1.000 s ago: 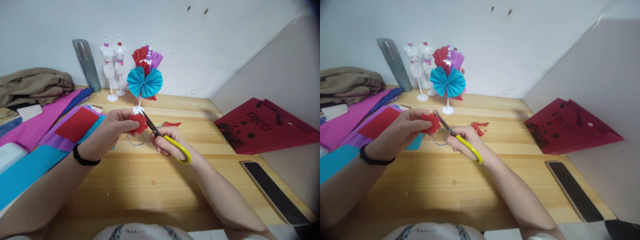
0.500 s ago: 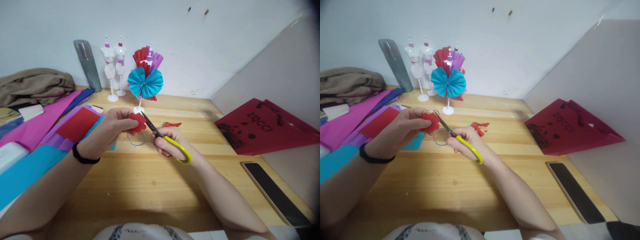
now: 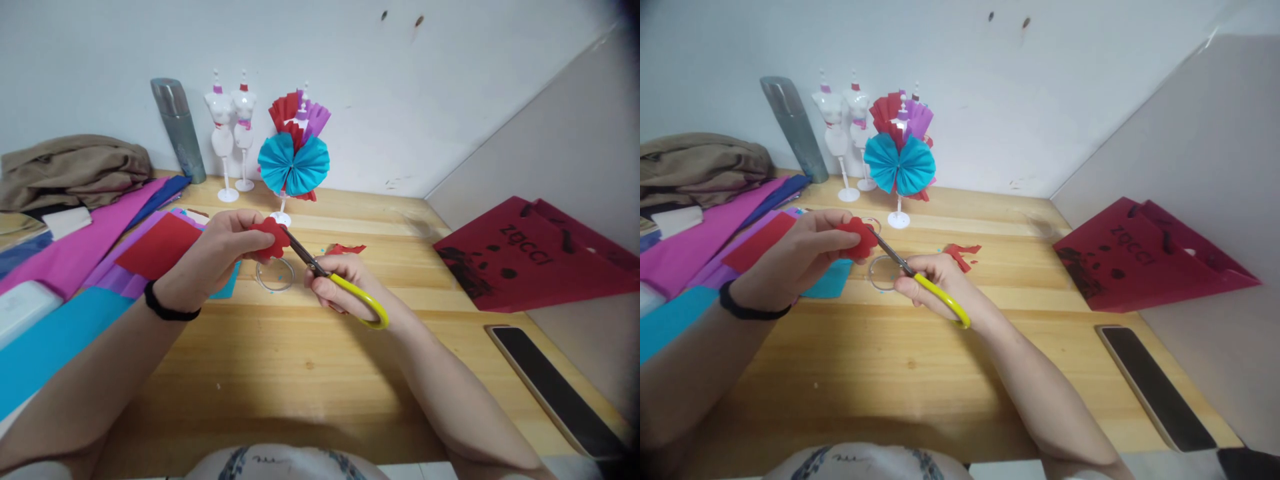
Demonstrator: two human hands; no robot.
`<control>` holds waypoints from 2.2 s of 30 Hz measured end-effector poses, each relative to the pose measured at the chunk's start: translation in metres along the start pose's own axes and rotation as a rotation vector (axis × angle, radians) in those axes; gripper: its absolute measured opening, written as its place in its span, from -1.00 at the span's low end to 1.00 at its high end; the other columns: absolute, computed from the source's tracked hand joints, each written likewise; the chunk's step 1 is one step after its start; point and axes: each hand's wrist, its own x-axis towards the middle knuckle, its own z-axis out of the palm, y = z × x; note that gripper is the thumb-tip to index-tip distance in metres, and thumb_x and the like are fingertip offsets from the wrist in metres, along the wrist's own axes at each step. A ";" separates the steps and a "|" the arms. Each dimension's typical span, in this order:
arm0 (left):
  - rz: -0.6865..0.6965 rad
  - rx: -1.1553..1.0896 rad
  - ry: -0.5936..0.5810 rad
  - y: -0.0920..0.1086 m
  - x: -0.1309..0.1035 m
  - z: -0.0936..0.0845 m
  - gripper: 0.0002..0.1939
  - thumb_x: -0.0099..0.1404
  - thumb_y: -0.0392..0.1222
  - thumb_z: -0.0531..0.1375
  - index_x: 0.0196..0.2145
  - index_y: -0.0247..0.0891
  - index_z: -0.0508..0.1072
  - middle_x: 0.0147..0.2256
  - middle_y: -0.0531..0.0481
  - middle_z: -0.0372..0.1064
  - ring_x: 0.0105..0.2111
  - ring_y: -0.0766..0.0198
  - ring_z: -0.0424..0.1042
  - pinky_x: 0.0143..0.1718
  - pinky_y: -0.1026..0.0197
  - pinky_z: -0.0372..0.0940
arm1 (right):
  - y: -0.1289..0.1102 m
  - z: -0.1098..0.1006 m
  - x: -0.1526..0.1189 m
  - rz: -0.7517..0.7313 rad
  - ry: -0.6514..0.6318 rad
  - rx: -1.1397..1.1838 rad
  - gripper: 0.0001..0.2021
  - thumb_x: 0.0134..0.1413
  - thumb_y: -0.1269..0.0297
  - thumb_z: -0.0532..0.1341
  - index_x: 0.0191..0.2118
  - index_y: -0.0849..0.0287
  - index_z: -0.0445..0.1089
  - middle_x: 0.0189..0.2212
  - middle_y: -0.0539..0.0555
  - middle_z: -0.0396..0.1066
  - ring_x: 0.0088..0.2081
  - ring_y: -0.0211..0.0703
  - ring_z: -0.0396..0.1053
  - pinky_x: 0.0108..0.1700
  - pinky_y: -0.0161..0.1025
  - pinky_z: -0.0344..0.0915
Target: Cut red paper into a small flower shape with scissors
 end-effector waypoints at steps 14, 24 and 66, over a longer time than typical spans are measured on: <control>-0.013 -0.036 0.024 0.000 0.000 0.000 -0.92 0.03 -0.25 0.48 -0.48 -0.28 0.69 -0.49 -0.04 0.59 -0.49 0.31 0.47 -0.43 0.29 0.41 | -0.004 -0.002 0.001 0.007 -0.022 -0.034 -0.48 0.15 -0.26 0.49 -0.42 0.10 0.42 -0.64 -0.13 0.28 -0.62 -0.32 0.15 -0.58 -0.32 0.15; -0.005 -0.012 0.042 -0.002 0.002 -0.003 -0.86 0.05 -0.17 0.50 -0.48 -0.28 0.68 -0.43 -0.10 0.65 -0.49 0.29 0.48 -0.44 0.28 0.41 | -0.003 -0.002 0.000 0.027 -0.028 -0.052 -0.49 0.16 -0.25 0.48 -0.42 0.12 0.45 -0.67 -0.13 0.29 -0.65 -0.34 0.13 -0.59 -0.32 0.12; -0.064 -0.072 -0.026 -0.004 0.002 -0.003 -0.81 0.03 -0.16 0.53 -0.46 -0.31 0.67 -0.49 -0.03 0.57 -0.49 0.32 0.49 -0.45 0.33 0.40 | 0.000 -0.001 0.000 0.041 -0.004 -0.031 -0.51 0.13 -0.21 0.49 -0.39 0.11 0.42 -0.68 -0.14 0.28 -0.66 -0.35 0.11 -0.60 -0.34 0.04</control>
